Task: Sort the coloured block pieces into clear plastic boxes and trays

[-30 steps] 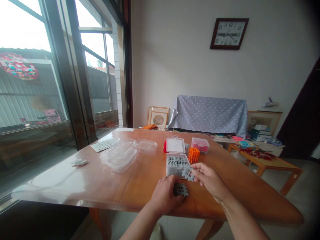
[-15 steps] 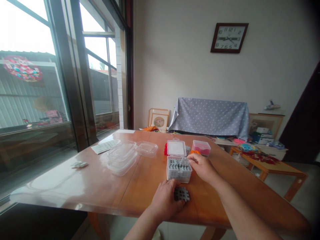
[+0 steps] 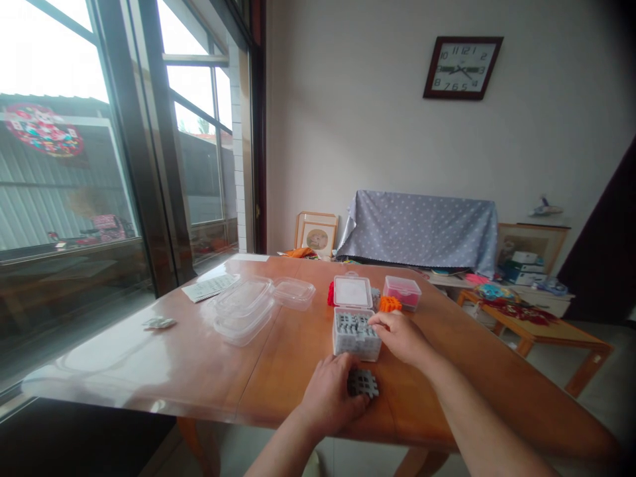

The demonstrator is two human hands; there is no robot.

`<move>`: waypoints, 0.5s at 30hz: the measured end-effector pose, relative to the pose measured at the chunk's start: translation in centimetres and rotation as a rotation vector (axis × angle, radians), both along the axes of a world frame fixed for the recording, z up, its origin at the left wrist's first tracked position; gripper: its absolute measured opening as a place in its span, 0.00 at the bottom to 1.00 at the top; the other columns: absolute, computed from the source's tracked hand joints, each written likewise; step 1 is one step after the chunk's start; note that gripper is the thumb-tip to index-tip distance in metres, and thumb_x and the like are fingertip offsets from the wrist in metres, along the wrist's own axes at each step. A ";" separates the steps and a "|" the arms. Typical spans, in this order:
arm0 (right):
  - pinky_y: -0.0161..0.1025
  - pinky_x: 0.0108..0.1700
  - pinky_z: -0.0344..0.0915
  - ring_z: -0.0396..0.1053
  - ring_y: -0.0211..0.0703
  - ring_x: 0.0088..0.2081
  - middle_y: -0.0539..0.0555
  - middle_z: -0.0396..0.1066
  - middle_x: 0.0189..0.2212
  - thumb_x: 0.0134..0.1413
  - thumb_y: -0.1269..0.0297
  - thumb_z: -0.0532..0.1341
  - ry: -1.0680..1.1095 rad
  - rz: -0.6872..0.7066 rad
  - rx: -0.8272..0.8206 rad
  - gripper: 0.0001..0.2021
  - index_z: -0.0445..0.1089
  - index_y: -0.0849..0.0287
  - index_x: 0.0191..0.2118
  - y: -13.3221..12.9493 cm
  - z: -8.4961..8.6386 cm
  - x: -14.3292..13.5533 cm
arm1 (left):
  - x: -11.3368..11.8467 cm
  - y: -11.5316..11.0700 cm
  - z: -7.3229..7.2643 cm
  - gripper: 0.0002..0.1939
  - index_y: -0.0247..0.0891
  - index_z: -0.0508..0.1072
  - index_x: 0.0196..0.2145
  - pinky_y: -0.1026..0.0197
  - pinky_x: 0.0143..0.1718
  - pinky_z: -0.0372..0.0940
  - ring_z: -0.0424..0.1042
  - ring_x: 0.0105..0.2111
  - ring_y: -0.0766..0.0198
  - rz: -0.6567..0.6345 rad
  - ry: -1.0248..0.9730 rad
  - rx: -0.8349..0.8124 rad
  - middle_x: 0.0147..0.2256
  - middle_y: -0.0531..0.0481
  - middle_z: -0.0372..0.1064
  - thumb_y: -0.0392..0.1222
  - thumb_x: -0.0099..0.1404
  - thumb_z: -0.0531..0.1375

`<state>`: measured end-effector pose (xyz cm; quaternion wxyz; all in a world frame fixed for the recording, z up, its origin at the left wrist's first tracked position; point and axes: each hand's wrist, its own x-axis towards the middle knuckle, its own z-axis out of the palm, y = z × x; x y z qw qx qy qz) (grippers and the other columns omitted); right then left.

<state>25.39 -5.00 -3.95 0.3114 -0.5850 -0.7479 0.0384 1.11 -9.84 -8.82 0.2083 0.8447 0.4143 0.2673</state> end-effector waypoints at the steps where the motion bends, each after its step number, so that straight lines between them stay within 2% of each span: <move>1: 0.40 0.46 0.66 0.73 0.47 0.41 0.52 0.79 0.38 0.58 0.63 0.58 -0.002 0.000 0.003 0.12 0.79 0.51 0.41 0.0 0.0 -0.1 | 0.0 0.0 0.0 0.24 0.47 0.68 0.47 0.55 0.45 0.62 0.69 0.47 0.50 0.000 0.001 -0.003 0.45 0.50 0.73 0.45 0.52 0.68; 15: 0.42 0.47 0.64 0.71 0.49 0.45 0.52 0.79 0.38 0.55 0.68 0.56 -0.015 0.049 0.064 0.13 0.79 0.52 0.37 -0.5 0.3 -0.6 | 0.0 -0.1 0.2 0.24 0.46 0.68 0.47 0.55 0.45 0.62 0.69 0.47 0.50 -0.003 -0.004 -0.008 0.45 0.50 0.73 0.44 0.52 0.67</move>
